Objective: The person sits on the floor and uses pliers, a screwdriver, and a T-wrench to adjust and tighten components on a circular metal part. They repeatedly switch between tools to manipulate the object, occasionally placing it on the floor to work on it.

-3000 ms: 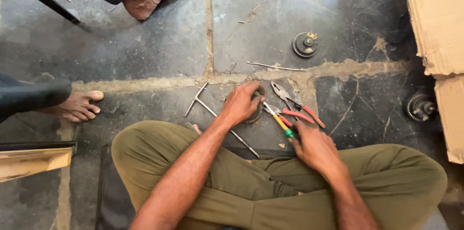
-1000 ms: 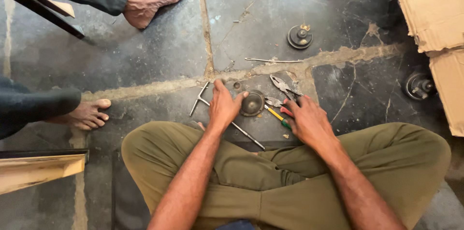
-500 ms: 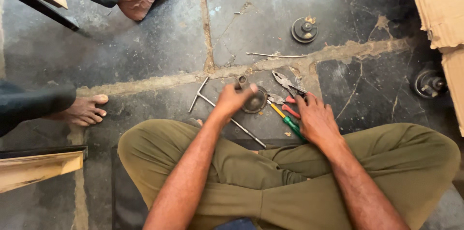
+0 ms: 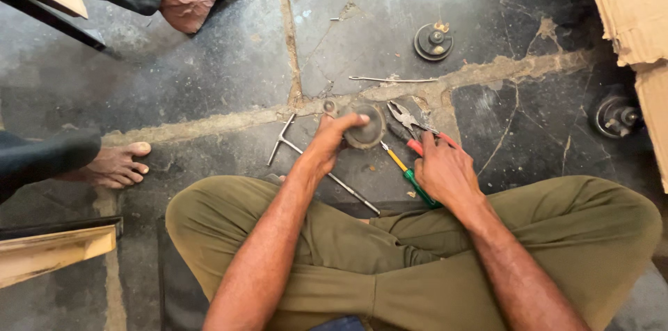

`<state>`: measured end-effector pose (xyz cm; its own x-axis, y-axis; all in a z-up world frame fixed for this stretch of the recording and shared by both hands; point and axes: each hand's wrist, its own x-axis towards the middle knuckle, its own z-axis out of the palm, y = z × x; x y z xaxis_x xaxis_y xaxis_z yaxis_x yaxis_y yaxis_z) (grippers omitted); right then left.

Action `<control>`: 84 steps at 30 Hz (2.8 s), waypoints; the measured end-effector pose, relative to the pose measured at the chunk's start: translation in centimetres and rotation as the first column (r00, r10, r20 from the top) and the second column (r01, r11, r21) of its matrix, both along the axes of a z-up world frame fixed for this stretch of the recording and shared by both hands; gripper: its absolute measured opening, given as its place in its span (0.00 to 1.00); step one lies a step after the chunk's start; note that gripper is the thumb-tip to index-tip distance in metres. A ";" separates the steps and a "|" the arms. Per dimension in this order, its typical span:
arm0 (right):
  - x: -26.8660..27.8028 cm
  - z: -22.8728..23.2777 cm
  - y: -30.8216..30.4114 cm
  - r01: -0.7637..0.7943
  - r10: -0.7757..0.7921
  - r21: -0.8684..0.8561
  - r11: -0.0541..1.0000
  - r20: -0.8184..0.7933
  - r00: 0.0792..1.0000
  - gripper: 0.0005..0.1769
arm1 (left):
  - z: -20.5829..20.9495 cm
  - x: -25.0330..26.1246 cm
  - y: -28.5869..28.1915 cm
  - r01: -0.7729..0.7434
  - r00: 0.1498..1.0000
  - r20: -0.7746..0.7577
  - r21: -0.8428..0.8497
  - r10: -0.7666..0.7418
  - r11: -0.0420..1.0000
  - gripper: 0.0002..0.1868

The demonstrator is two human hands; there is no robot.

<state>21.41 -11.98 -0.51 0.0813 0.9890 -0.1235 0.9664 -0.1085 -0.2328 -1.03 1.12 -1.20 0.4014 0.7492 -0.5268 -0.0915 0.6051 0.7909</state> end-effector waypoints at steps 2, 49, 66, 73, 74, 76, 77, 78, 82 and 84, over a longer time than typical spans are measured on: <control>0.6 -0.8 0.1 0.014 0.008 0.134 0.991 -0.161 0.987 0.25 | 0.8 -0.2 0.3 -0.100 0.966 0.231 -0.084 0.117 0.991 0.20; -11.6 8.7 -7.1 -0.296 -0.508 -0.418 0.859 -0.626 -0.591 0.27 | 8.3 -0.2 -4.0 -0.109 0.415 0.896 -0.123 0.158 0.986 0.41; -13.4 9.2 -10.2 -0.344 -0.560 -0.444 0.827 -0.605 -0.566 0.19 | 9.6 -1.0 -3.7 0.120 0.565 0.823 -0.009 -0.061 0.993 0.43; -10.6 7.9 -8.5 0.040 -0.390 -0.456 0.889 -0.800 -0.457 0.15 | 7.4 -1.4 -2.9 0.089 0.690 0.723 -0.147 0.045 0.985 0.41; -10.2 8.0 -7.8 0.072 -0.381 -0.440 0.895 -0.839 -0.388 0.18 | 7.4 -1.0 -2.3 0.023 0.655 0.749 -0.148 0.097 0.989 0.42; -9.6 8.0 -8.2 0.124 -0.397 -0.433 0.893 -0.886 -0.239 0.26 | 7.0 -0.5 -2.7 -0.118 0.568 0.790 -0.197 0.229 0.973 0.42; -9.6 8.1 -8.9 0.105 -0.381 -0.412 0.905 -0.896 -0.228 0.27 | 6.7 -0.4 -3.3 -0.140 0.534 0.801 -0.230 0.269 0.963 0.43; -9.8 8.2 -9.6 0.087 -0.366 -0.391 0.916 -0.905 -0.217 0.29 | 6.5 -0.2 -3.8 -0.161 0.499 0.810 -0.263 0.309 0.951 0.43; -11.8 8.4 -9.4 -0.004 -0.380 -0.394 0.919 -0.883 -0.277 0.30 | 7.3 -0.3 -3.0 -0.224 0.440 0.837 -0.249 0.325 0.942 0.43; -12.5 8.5 -9.7 -0.046 -0.421 -0.426 0.904 -0.864 -0.278 0.31 | 7.3 -0.4 -3.7 -0.215 0.430 0.850 -0.231 0.304 0.949 0.41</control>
<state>8.94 -21.68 8.00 -0.1863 0.8693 -0.4578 -0.4870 -0.4863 -0.7255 -1.43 -2.53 6.07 0.4735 0.8770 -0.0814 -0.8629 0.4804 0.1570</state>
